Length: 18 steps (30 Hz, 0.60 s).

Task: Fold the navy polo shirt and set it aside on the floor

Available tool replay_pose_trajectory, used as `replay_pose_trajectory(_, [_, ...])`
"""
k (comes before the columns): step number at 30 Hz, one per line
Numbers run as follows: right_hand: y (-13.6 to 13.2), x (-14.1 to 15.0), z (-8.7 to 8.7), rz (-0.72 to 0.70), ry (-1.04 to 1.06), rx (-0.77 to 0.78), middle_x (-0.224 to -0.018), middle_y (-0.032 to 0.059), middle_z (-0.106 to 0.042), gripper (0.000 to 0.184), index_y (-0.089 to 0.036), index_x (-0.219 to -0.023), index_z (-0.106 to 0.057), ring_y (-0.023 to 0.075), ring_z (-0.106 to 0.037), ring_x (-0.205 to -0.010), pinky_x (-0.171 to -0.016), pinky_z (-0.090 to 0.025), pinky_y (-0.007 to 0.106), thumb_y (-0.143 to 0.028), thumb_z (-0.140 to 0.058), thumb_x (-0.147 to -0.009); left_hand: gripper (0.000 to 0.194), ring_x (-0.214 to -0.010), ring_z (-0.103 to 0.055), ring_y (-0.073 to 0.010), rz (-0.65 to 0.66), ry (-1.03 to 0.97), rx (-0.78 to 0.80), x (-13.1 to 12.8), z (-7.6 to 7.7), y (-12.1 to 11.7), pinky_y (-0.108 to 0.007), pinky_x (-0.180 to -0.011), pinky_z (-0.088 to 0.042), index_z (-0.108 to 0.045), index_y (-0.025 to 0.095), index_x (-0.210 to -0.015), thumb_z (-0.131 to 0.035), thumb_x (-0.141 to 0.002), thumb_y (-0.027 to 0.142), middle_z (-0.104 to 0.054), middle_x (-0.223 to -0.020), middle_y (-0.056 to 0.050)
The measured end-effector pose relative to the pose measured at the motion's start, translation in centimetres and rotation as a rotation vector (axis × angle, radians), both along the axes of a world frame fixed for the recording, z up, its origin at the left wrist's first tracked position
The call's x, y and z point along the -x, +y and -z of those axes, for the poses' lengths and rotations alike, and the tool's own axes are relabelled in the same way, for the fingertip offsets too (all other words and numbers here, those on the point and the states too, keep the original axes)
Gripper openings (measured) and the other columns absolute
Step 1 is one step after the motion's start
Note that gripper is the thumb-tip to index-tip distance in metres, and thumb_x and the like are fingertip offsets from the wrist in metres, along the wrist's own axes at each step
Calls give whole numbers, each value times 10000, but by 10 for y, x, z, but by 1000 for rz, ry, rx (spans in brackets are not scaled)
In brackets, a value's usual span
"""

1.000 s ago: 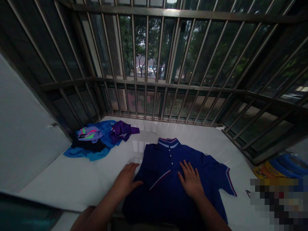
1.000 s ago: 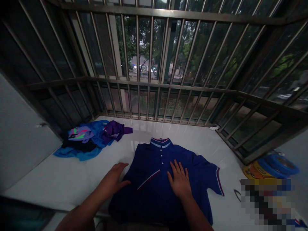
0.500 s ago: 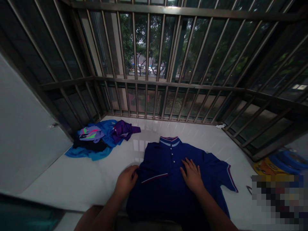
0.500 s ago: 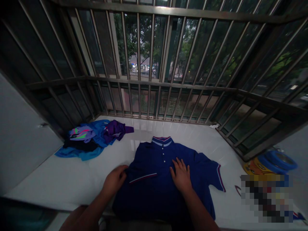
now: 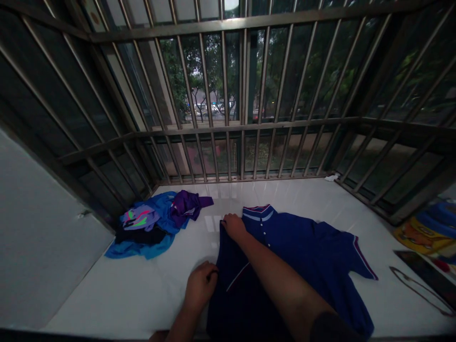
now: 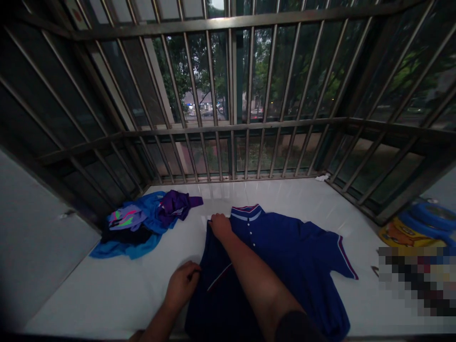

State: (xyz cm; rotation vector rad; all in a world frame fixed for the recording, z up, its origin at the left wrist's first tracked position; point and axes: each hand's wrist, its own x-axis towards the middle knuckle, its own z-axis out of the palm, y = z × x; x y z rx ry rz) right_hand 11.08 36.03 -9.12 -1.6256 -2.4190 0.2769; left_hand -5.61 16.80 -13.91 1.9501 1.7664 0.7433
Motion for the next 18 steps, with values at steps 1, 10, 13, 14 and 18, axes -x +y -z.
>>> replay_pose_trajectory(1, [3, 5, 1, -16, 6, -11, -1296, 80, -727, 313, -180, -1268, -716, 251, -723, -1136, -987, -630, 469, -416, -718, -1062, 309, -939, -757, -239, -23, 18, -5, -1, 0, 0, -360, -892, -547, -793, 259, -919, -499, -927, 161, -783, -932, -46])
replay_pose_trajectory(10, [-59, -51, 5, -3, 47, -124, -1377, 71, -713, 266, -257, -1339, -702, 255, -648, -1297, -1110, -526, 432, -344, -597, -1110, 346, -918, -766, -251, -129, -57, -47, 13, 7, 3, -378, -879, -580, -774, 262, -871, -445, -980, 272, -775, -917, -44])
replay_pose_trajectory(13, [-88, -140, -6, 182, 15, -157, -1393, 123, -715, 310, -254, -1345, -711, 294, -633, -1324, -1159, -456, 446, -344, -529, -1110, 332, -947, -776, -276, -260, -109, -46, 15, 3, 19, -416, -879, -603, -771, 262, -976, -443, -998, 307, -803, -998, -61])
replay_pose_trajectory(14, [-95, -175, -11, 284, -2, -168, -1364, 175, -720, 345, -211, -1348, -712, 341, -640, -1311, -1149, -451, 498, -337, -504, -1104, 329, -965, -775, -284, -271, -94, -76, 11, 0, 28, -430, -892, -608, -766, 258, -1015, -441, -1006, 305, -805, -1028, -75])
replay_pose_trajectory(18, [-111, -307, -25, 821, -69, -176, -1395, 397, -642, 548, -58, -1483, -638, 567, -605, -1326, -1022, -422, 734, -355, -472, -1053, 344, -1228, -730, -294, 54, 73, -229, -33, -11, 66, -471, -1126, -553, -774, 228, -1161, -456, -1032, 262, -787, -1271, -133])
